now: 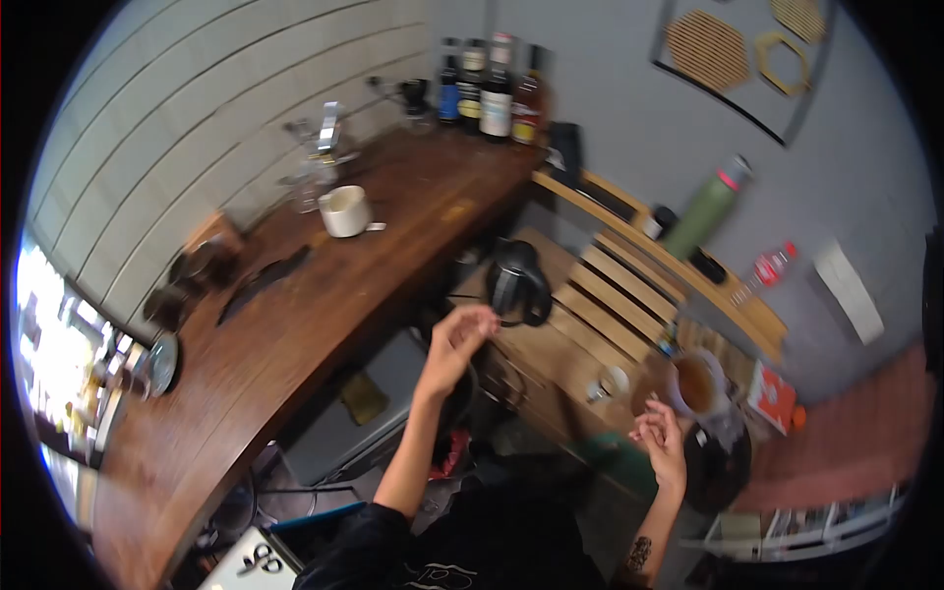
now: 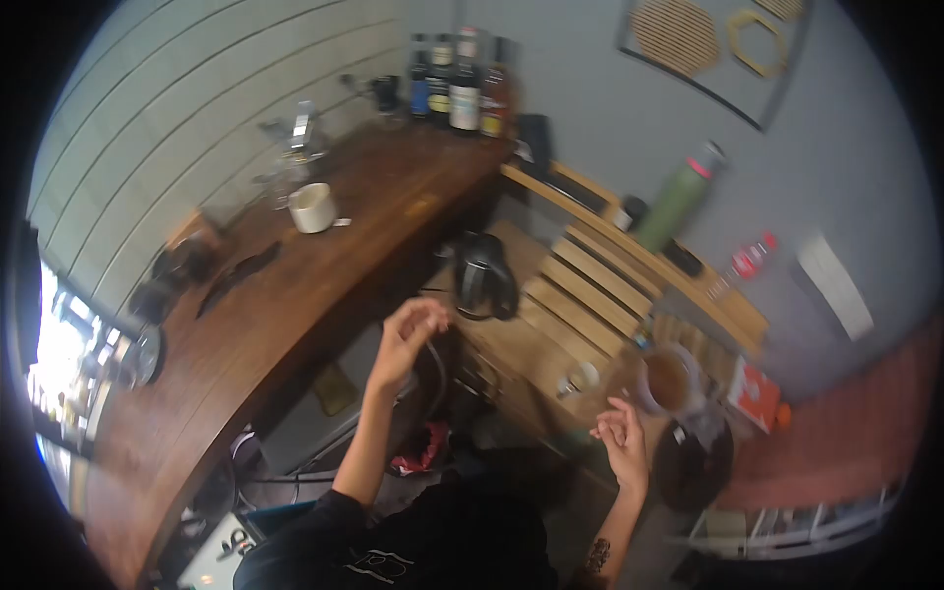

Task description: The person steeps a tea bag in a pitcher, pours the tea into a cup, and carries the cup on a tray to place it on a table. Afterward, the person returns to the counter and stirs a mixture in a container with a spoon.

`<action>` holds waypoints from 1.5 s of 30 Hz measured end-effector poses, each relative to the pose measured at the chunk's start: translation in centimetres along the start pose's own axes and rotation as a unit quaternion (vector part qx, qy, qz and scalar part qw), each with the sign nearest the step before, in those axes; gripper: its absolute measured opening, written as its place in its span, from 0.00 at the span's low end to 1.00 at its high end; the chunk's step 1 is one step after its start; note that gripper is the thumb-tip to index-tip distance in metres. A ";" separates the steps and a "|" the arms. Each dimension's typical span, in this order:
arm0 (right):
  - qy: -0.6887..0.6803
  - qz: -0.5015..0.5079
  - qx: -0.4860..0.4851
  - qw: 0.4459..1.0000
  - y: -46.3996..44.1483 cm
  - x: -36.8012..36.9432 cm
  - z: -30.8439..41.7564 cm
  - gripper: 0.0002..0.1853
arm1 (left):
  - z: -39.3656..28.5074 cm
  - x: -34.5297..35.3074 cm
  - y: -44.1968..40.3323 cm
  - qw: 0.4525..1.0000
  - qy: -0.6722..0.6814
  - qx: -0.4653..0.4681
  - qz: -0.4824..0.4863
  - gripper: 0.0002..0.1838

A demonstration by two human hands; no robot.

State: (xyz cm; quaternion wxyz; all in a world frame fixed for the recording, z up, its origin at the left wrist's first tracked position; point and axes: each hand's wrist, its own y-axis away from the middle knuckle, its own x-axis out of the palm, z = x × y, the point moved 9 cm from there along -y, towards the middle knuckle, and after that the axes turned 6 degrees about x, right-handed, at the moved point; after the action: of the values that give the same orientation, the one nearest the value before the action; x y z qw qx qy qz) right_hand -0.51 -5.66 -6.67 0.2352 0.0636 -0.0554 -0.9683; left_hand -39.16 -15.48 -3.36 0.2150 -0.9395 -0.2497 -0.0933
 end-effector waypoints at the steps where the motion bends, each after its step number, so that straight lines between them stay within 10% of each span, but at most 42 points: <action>1: -0.003 -0.050 0.007 0.999 1.5 -2.2 -0.3 0.19 | 3.2 2.9 1.9 0.998 0.049 -0.035 0.032 0.11; 7: -0.013 -0.245 0.013 0.969 9.6 -12.0 -1.7 0.12 | 12.2 15.5 10.6 0.958 0.153 -0.192 0.147 0.09; 16: -0.017 -0.278 0.037 0.960 11.8 -15.7 -7.3 0.08 | 16.1 23.7 13.5 0.909 0.084 -0.275 0.302 0.16; 27: 0.017 -0.240 -0.040 0.970 0.8 -26.5 -10.6 0.13 | 21.7 31.0 10.0 0.948 -0.130 -0.173 0.235 0.43; 32: 0.157 -0.160 -0.034 0.974 -4.1 -27.5 -11.6 0.38 | 24.0 35.9 10.1 0.952 -0.162 -0.117 0.233 0.66; 39: 0.090 -0.091 -0.027 0.991 -7.4 -26.1 -14.8 0.36 | 24.9 39.3 9.7 0.962 -0.224 0.000 0.159 0.70; 45: 0.121 -0.123 0.014 0.985 -6.9 -26.8 -15.5 0.29 | 26.0 38.8 10.3 0.949 -0.273 -0.006 0.159 0.52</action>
State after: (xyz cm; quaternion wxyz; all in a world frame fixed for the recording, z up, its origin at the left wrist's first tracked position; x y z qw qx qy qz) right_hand 22.28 11.63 -20.27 0.1184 0.1901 -0.0316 -0.9741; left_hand 1.18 4.83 -19.20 0.1451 -0.9578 -0.1456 0.2007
